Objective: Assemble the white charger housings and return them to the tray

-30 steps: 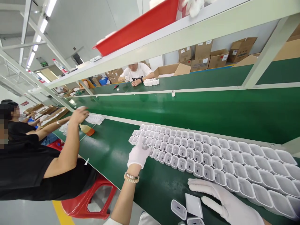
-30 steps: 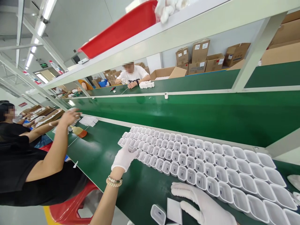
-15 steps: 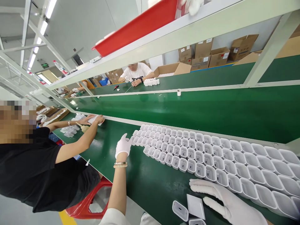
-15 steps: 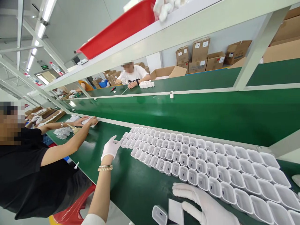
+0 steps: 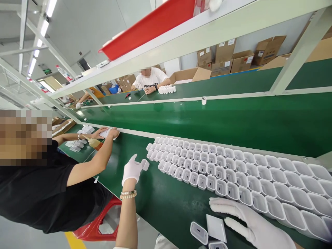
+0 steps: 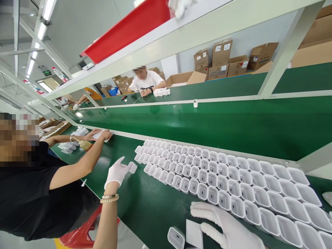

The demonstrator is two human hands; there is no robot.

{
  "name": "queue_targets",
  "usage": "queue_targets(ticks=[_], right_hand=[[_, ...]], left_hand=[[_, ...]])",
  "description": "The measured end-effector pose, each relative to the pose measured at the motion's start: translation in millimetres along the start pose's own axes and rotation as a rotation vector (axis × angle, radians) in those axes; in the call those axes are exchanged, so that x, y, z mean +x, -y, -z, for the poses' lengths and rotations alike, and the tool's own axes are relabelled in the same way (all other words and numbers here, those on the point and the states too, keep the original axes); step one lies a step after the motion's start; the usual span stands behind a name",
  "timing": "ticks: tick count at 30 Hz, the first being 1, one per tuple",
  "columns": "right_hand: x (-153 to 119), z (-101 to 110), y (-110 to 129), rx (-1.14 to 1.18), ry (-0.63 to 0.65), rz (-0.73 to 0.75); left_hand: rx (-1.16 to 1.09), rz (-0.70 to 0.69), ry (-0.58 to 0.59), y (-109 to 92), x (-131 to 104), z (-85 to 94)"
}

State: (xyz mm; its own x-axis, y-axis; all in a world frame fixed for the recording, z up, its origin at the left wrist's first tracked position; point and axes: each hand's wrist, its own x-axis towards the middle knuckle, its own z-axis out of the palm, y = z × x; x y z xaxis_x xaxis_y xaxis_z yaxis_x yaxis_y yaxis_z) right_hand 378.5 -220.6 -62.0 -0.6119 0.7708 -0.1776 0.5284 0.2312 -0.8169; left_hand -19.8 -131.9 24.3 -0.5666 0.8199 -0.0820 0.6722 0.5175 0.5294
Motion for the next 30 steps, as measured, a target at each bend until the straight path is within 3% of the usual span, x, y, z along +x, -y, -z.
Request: queue_targets(ticks=[9, 12, 17, 22, 26, 30], right_hand=[[-2, -1, -2, 0.001, -0.032, 0.015], [-1, -1, 0, 0.025, -0.051, 0.021], [-2, -5, -5, 0.079, -0.065, 0.036], [-3, -10, -13, 0.098, -0.07, 0.028], [-2, -6, -7, 0.071, -0.051, 0.023], [1, -2, -1, 0.01, -0.05, 0.019]], left_hand=[[-0.117, -0.075, 0.159, -16, -16, -35.0], [-0.12, -0.066, 0.157, -15, -7, -30.7], [0.005, -0.015, 0.04, -19, 29, -11.9], [0.152, -0.003, 0.112, -36, 62, -20.1], [0.228, 0.013, 0.175, -42, 72, -25.2], [0.293, 0.049, 0.141, -31, 67, -12.6]])
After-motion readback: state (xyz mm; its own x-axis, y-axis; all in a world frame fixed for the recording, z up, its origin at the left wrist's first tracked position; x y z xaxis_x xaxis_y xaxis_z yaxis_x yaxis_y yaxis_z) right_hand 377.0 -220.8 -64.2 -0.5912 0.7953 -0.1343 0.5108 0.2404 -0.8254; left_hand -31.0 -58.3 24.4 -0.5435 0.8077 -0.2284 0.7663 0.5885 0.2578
